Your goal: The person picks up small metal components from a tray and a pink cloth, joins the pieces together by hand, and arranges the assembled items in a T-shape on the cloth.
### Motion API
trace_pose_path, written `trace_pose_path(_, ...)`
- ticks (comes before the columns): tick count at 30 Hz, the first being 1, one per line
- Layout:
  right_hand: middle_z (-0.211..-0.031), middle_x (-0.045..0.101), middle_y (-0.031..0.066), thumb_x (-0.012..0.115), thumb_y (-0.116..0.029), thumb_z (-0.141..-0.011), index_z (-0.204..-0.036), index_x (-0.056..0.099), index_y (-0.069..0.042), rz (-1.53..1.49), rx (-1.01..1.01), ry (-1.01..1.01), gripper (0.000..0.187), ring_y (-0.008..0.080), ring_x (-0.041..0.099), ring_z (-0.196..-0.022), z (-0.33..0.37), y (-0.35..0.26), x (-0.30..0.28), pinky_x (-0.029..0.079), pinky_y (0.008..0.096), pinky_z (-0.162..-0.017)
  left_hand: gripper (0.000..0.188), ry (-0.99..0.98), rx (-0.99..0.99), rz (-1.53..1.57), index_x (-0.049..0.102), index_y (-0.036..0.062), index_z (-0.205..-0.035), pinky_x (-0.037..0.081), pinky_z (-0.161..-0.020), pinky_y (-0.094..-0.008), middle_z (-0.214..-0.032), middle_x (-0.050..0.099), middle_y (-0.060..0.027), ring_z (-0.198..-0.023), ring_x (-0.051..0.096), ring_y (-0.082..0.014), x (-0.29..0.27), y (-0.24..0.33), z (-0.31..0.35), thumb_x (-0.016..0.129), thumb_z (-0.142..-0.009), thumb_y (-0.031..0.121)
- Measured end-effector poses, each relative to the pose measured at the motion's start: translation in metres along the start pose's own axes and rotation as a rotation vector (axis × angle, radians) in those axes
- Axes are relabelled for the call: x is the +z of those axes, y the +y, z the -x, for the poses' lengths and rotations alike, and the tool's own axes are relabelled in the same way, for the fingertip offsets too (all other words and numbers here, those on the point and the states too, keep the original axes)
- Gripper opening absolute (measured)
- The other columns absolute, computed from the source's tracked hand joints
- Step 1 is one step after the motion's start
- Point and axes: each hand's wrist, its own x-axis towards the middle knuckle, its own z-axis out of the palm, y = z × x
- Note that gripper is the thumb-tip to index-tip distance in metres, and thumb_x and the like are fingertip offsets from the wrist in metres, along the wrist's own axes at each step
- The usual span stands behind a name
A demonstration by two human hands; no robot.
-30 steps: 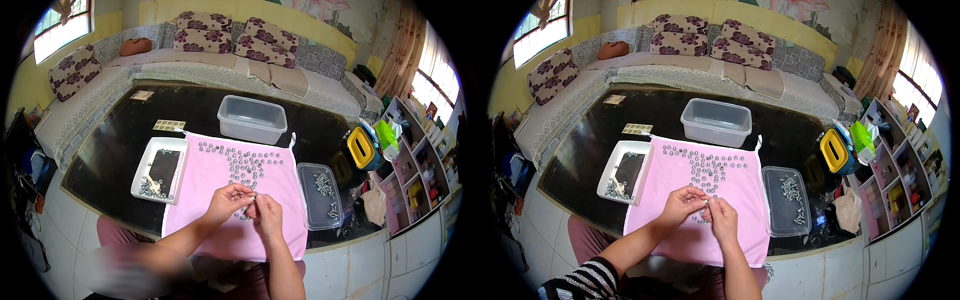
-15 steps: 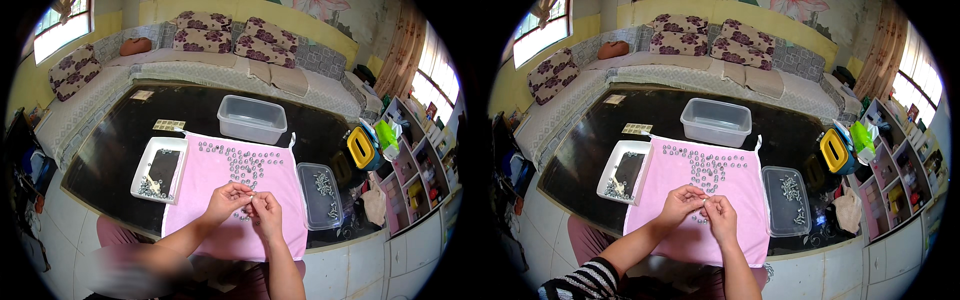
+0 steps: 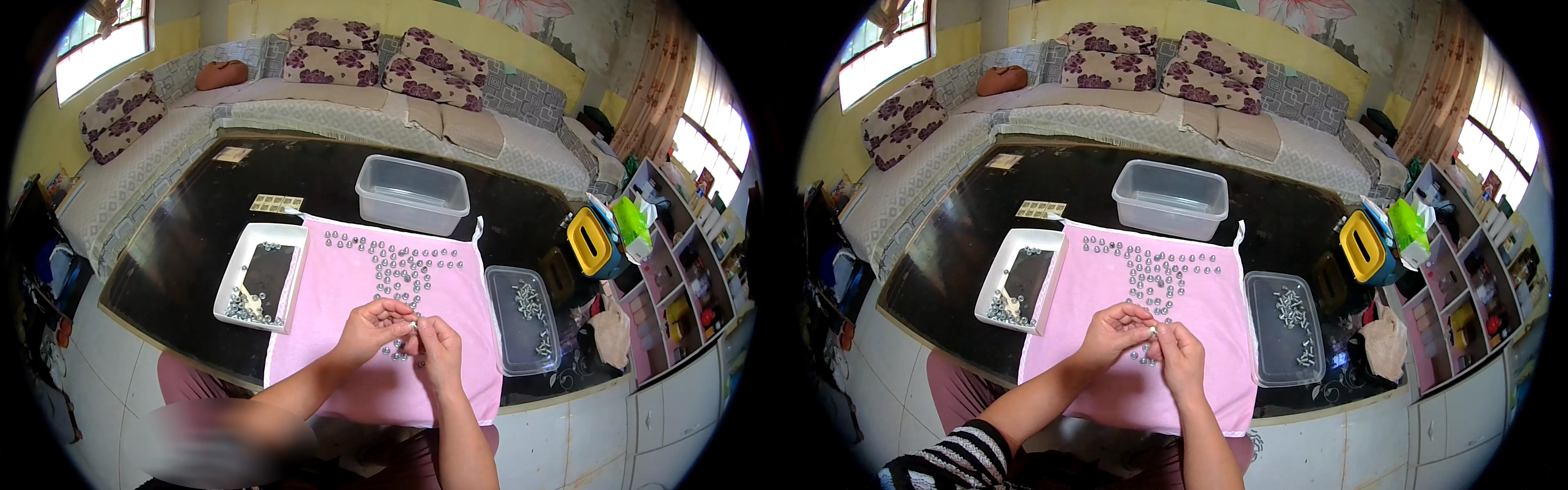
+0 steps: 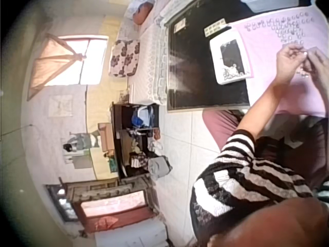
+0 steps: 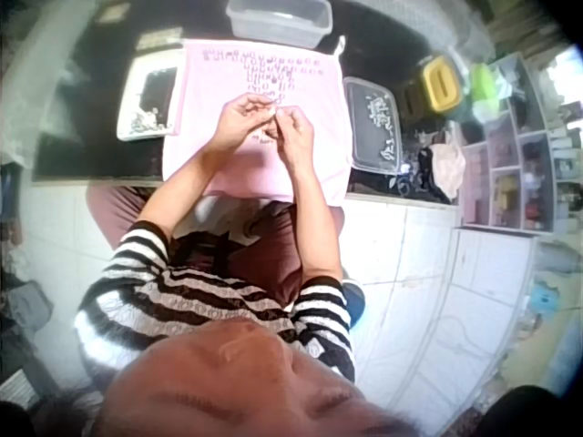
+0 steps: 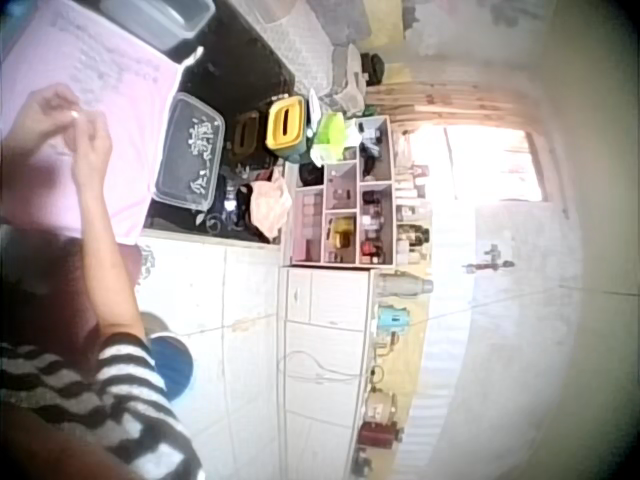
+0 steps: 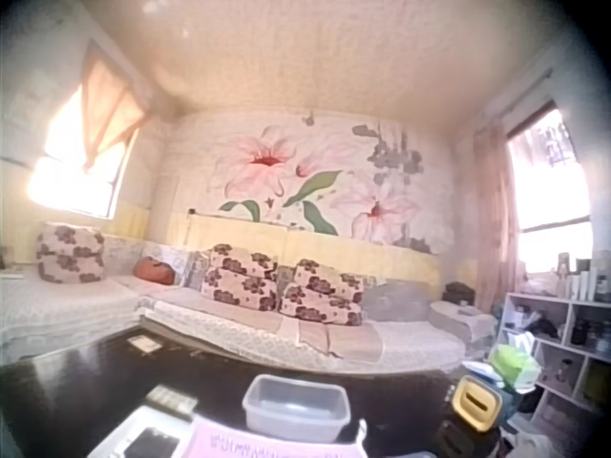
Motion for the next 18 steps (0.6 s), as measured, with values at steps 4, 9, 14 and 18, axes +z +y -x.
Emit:
trace_pose_path(4, -0.063, 0.056, 0.004, 0.043, -0.025, -0.091, -0.085, 0.059, 0.002, 0.006, -0.059, 0.032, 0.032, 0.0073, 0.049, -0.053, -0.0013, 0.0033, 0.0033, 0.04, 0.0191, -0.051, 0.018, -0.022, -0.017, 0.018, 0.054, -0.0014, -0.096, 0.049, -0.071, -0.0242, -0.09, 0.06, -0.0102, -0.08, 0.058, -0.0132, -0.0007, 0.001, 0.0, 0.057, -0.079, -0.004)
trace_pose_path(9, -0.063, 0.056, 0.0038, 0.043, -0.024, -0.091, -0.086, 0.058, 0.002, -0.035, 0.042, -0.013, 0.03, 0.0077, 0.049, -0.053, 0.0001, -0.0007, 0.0021, 0.041, 0.0196, -0.052, 0.018, -0.02, -0.018, 0.01, 0.053, -0.0009, -0.097, 0.049, -0.073, -0.0243, -0.091, 0.06, -0.0109, -0.082, 0.059, -0.014, -0.0011, 0.0006, 0.0015, 0.057, -0.079, -0.004)
trace_pose_path(14, -0.062, 0.055, 0.0036, 0.043, -0.025, -0.092, -0.086, 0.058, 0.002, -0.022, 0.023, -0.036, 0.031, 0.0077, 0.049, -0.054, -0.0008, 0.0029, 0.0008, 0.041, 0.02, -0.052, 0.018, -0.012, -0.034, 0.017, 0.053, -0.0007, -0.097, 0.049, -0.073, -0.0242, -0.093, 0.06, -0.0108, -0.083, 0.058, -0.014, -0.0008, 0.0008, 0.001, 0.057, -0.079, -0.004)
trace_pose_path(18, -0.063, 0.055, 0.0033, 0.044, -0.025, -0.091, -0.086, 0.058, 0.002, -0.054, 0.008, -0.014, 0.031, 0.0075, 0.049, -0.055, -0.0009, 0.0044, 0.0022, 0.041, 0.0198, -0.053, 0.018, -0.026, -0.037, 0.038, 0.053, -0.0007, -0.097, 0.049, -0.072, -0.0238, -0.092, 0.06, -0.011, -0.082, 0.058, -0.0137, 0.0011, 0.0008, 0.0006, 0.056, -0.079, -0.005)
